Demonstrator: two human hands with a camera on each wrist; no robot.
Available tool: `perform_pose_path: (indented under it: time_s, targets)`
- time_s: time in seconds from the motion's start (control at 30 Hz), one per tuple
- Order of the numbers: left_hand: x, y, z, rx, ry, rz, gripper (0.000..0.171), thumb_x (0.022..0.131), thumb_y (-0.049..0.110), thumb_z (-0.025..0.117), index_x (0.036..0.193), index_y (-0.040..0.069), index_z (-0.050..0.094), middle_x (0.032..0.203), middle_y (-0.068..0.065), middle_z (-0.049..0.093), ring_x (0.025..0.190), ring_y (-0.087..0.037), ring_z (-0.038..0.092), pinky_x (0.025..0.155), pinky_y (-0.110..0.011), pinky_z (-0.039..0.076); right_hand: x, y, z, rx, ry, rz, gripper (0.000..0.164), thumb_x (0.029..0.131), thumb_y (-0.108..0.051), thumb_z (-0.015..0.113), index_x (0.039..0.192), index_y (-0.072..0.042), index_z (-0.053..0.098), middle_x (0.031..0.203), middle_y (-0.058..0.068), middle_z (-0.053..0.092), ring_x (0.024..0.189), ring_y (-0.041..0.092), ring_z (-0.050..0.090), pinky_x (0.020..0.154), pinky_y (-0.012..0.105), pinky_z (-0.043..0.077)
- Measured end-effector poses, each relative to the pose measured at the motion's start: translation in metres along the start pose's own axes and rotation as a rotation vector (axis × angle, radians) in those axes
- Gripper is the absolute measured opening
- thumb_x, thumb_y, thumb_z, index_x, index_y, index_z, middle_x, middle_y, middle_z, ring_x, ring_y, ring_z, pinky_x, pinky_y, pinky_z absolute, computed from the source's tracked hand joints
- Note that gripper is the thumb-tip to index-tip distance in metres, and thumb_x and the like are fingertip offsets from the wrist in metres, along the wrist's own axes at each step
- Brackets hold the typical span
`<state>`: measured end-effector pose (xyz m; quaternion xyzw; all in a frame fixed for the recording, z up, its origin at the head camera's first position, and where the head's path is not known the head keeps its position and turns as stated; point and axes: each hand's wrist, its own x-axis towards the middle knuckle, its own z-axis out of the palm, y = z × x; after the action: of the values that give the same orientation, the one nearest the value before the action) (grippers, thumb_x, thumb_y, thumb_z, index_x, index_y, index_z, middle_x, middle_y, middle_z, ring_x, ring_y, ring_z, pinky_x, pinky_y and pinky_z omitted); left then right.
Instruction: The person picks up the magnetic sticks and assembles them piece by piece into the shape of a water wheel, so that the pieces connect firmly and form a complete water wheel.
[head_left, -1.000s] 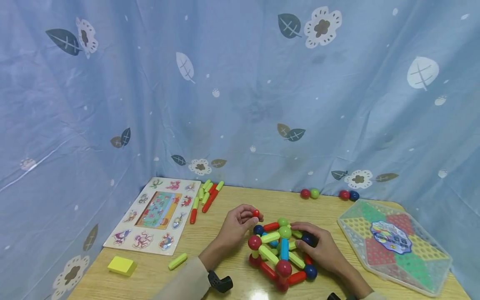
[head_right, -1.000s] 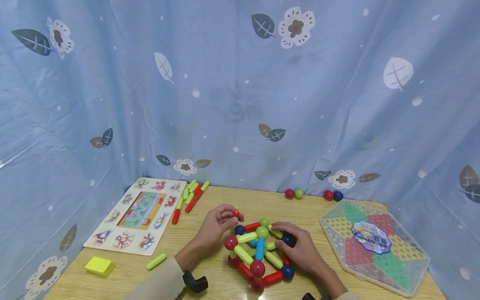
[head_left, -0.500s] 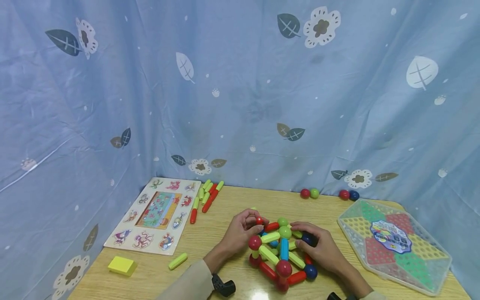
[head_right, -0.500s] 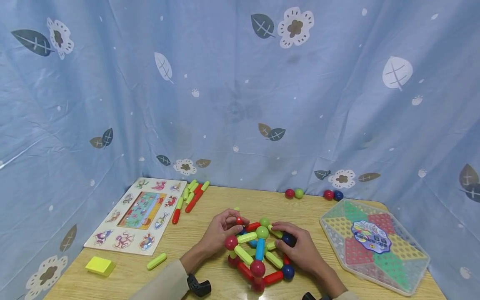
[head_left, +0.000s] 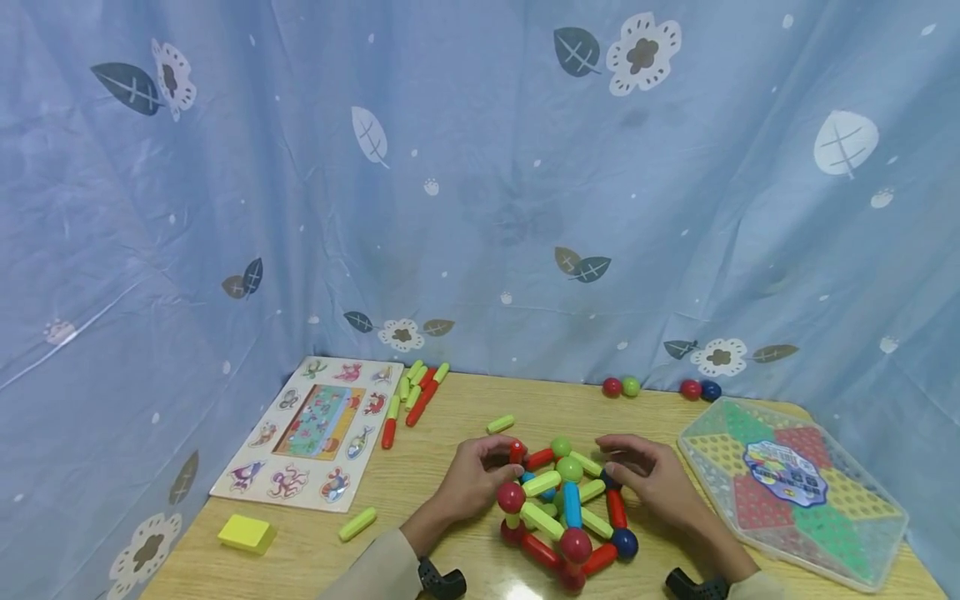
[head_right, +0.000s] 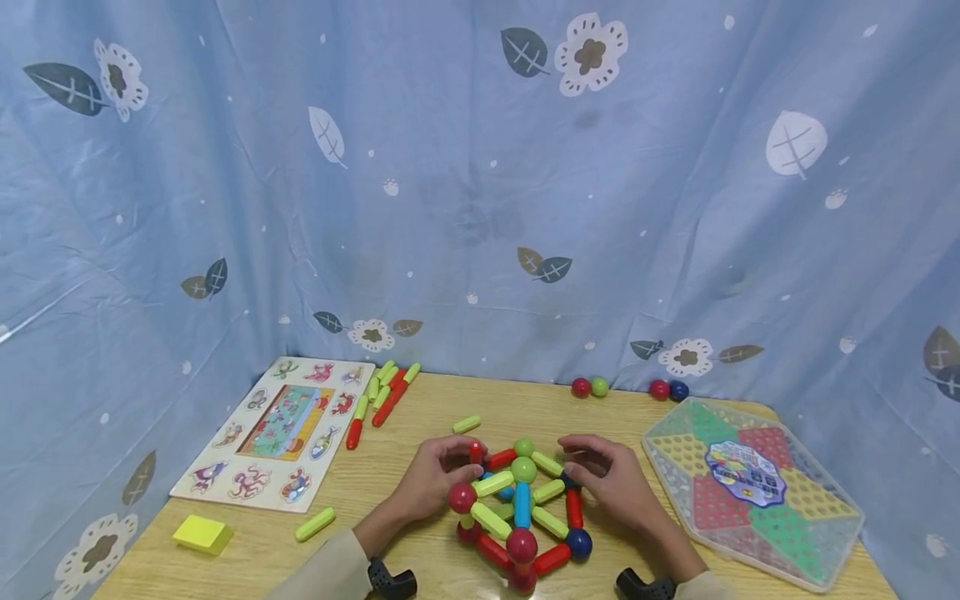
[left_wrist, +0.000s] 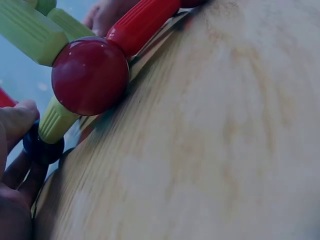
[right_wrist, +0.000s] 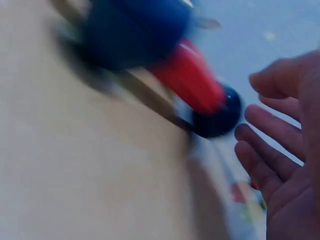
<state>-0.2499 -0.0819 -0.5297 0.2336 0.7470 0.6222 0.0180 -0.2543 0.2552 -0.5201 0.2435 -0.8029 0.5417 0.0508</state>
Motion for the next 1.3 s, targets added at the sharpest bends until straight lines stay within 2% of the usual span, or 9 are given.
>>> perform_pose_path:
  time_s: [0.23, 0.47, 0.57, 0.7, 0.77, 0.87, 1.07, 1.17, 1.3]
  targets:
    - [-0.004, 0.002, -0.001, 0.008, 0.015, 0.008, 0.022, 0.098, 0.005, 0.081, 0.119, 0.006, 0.079, 0.115, -0.011, 0.083, 0.106, -0.022, 0.078, 0.094, -0.025, 0.061, 0.038, 0.014, -0.046, -0.093, 0.236, 0.052, 0.031, 0.106, -0.01, 0.073, 0.134, 0.003, 0.074, 0.127, 0.021, 0.078, 0.109, -0.002, 0.073, 0.091, 0.01, 0.056]
    - [-0.005, 0.002, 0.001, 0.004, 0.023, 0.008, 0.023, 0.096, 0.006, 0.083, 0.12, 0.005, 0.079, 0.114, -0.01, 0.083, 0.105, -0.018, 0.079, 0.094, -0.025, 0.061, 0.07, 0.032, -0.066, -0.216, 0.29, 0.186, 0.041, 0.106, -0.026, 0.075, 0.14, -0.002, 0.072, 0.136, 0.026, 0.074, 0.102, -0.014, 0.065, 0.085, 0.006, 0.052]
    - [-0.005, 0.001, 0.001, 0.004, 0.027, 0.009, 0.024, 0.096, 0.006, 0.083, 0.12, 0.005, 0.08, 0.114, -0.011, 0.083, 0.104, -0.016, 0.079, 0.094, -0.024, 0.061, 0.08, 0.038, -0.065, -0.314, 0.289, 0.224, 0.04, 0.104, -0.023, 0.078, 0.138, -0.003, 0.074, 0.135, 0.025, 0.074, 0.108, 0.007, 0.075, 0.089, 0.016, 0.058]
    - [-0.005, -0.001, 0.001, 0.004, 0.036, 0.011, 0.025, 0.095, 0.007, 0.084, 0.12, 0.006, 0.08, 0.113, -0.012, 0.083, 0.102, -0.012, 0.078, 0.092, -0.024, 0.061, 0.09, 0.043, -0.061, -0.474, 0.252, 0.218, 0.035, 0.1, -0.019, 0.08, 0.132, -0.002, 0.077, 0.129, 0.026, 0.076, 0.117, 0.043, 0.074, 0.099, 0.051, 0.061]
    - [-0.005, -0.001, 0.001, 0.007, 0.039, 0.013, 0.025, 0.095, 0.007, 0.084, 0.12, 0.005, 0.08, 0.113, -0.012, 0.083, 0.102, -0.01, 0.078, 0.092, -0.024, 0.061, 0.092, 0.043, -0.058, -0.523, 0.24, 0.209, 0.034, 0.099, -0.017, 0.079, 0.129, -0.001, 0.077, 0.125, 0.026, 0.077, 0.114, 0.045, 0.073, 0.1, 0.061, 0.058]
    - [-0.005, -0.001, 0.002, 0.009, 0.036, 0.009, 0.026, 0.095, 0.007, 0.085, 0.121, 0.005, 0.08, 0.114, -0.011, 0.083, 0.102, -0.01, 0.078, 0.092, -0.023, 0.061, 0.089, 0.036, -0.052, -0.547, 0.279, 0.206, 0.033, 0.099, -0.017, 0.078, 0.128, -0.002, 0.078, 0.12, 0.025, 0.079, 0.108, 0.041, 0.075, 0.094, 0.052, 0.06]
    - [-0.006, 0.001, 0.001, 0.006, 0.031, 0.0, 0.025, 0.095, 0.007, 0.085, 0.12, 0.005, 0.081, 0.114, -0.011, 0.083, 0.102, -0.016, 0.078, 0.091, -0.023, 0.061, 0.078, 0.002, -0.023, -0.273, 0.318, 0.143, 0.032, 0.105, -0.022, 0.076, 0.132, -0.004, 0.076, 0.123, 0.018, 0.079, 0.105, 0.014, 0.075, 0.084, 0.012, 0.056]
    - [-0.006, 0.001, 0.0, -0.007, 0.024, -0.004, 0.024, 0.095, 0.006, 0.085, 0.119, 0.006, 0.081, 0.114, -0.011, 0.083, 0.103, -0.018, 0.079, 0.091, -0.024, 0.061, 0.076, -0.022, -0.004, -0.013, 0.166, 0.071, 0.035, 0.107, -0.017, 0.074, 0.136, 0.001, 0.072, 0.128, 0.015, 0.078, 0.109, 0.004, 0.074, 0.089, 0.015, 0.059]
    - [-0.006, 0.001, -0.001, -0.021, 0.024, -0.006, 0.024, 0.094, 0.005, 0.085, 0.118, 0.006, 0.081, 0.112, -0.012, 0.083, 0.102, -0.018, 0.079, 0.091, -0.024, 0.061, 0.077, -0.05, 0.019, 0.233, -0.08, 0.021, 0.035, 0.107, -0.009, 0.07, 0.139, 0.005, 0.068, 0.132, 0.006, 0.078, 0.116, 0.009, 0.076, 0.097, 0.025, 0.062]
